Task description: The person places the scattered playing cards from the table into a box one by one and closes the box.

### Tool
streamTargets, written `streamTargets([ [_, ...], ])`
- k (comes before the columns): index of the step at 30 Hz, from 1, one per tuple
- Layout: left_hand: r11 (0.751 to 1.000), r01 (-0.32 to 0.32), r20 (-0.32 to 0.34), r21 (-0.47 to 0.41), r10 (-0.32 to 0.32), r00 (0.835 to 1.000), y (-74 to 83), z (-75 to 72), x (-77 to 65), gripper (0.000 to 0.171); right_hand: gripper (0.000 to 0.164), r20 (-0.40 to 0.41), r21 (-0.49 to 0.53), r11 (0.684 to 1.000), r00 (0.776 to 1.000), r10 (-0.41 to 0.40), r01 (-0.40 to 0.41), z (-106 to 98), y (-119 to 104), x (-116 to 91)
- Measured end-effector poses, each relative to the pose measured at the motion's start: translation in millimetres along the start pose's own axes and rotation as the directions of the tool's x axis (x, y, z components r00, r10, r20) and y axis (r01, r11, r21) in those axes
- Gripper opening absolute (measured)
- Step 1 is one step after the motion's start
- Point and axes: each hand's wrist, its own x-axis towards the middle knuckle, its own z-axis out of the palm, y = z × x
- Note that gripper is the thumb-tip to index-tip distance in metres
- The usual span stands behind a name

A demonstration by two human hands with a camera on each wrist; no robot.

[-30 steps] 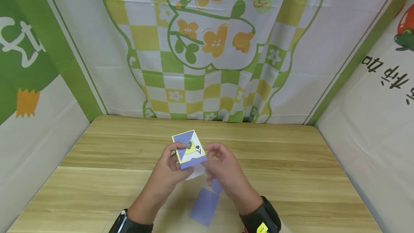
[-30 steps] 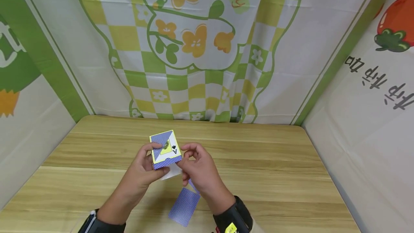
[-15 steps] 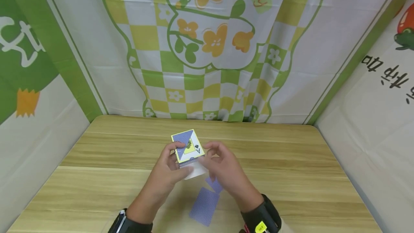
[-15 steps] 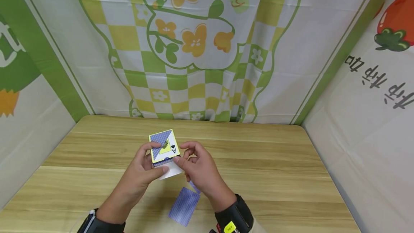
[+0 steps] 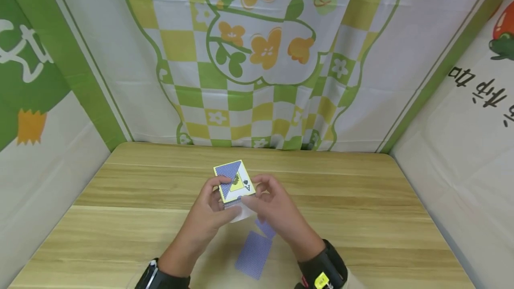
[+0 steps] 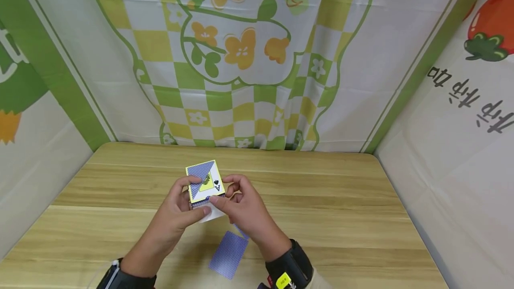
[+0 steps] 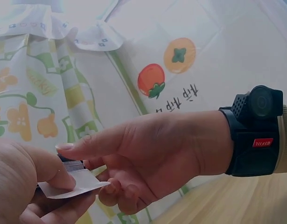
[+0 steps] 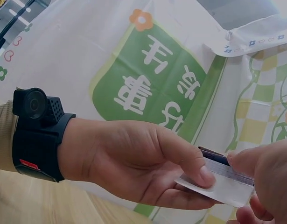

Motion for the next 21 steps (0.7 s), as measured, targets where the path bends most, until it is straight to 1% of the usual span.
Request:
streamTargets([
  [8, 1.000, -0.012, -0.004, 0.013, 0.012, 1.000, 1.7, 0.4, -1.2, 0.068, 0.053, 0.023, 0.035, 0.999, 1.000, 0.016, -0.017, 6.9, 3.0, -1.5],
  [13, 1.000, -0.020, 0.024, 0.016, 0.019, 1.000, 2.3, 1.5, -0.4, 0.068, 0.059, 0.007, 0.053, 0.998, 0.999, 0.032, -0.033, 9.4, 2.4, -1.1],
  [16, 1.000, -0.016, 0.031, 0.019, 0.015, 0.999, 2.8, 1.3, -0.7, 0.068, 0.060, 0.025, 0.062, 0.997, 0.999, 0.046, -0.048, 10.1, 3.3, -0.4],
  [19, 1.000, -0.007, 0.010, 0.027, 0.007, 1.000, 3.7, 1.0, -1.4, 0.068, 0.061, 0.059, 0.028, 0.997, 0.996, 0.064, -0.066, 7.1, 4.3, 0.7],
  [21, 0.999, -0.005, -0.011, 0.031, 0.006, 1.000, 4.3, 0.8, -1.8, 0.069, 0.062, 0.066, -0.011, 0.998, 0.996, 0.068, -0.067, 2.1, 4.2, 2.0],
])
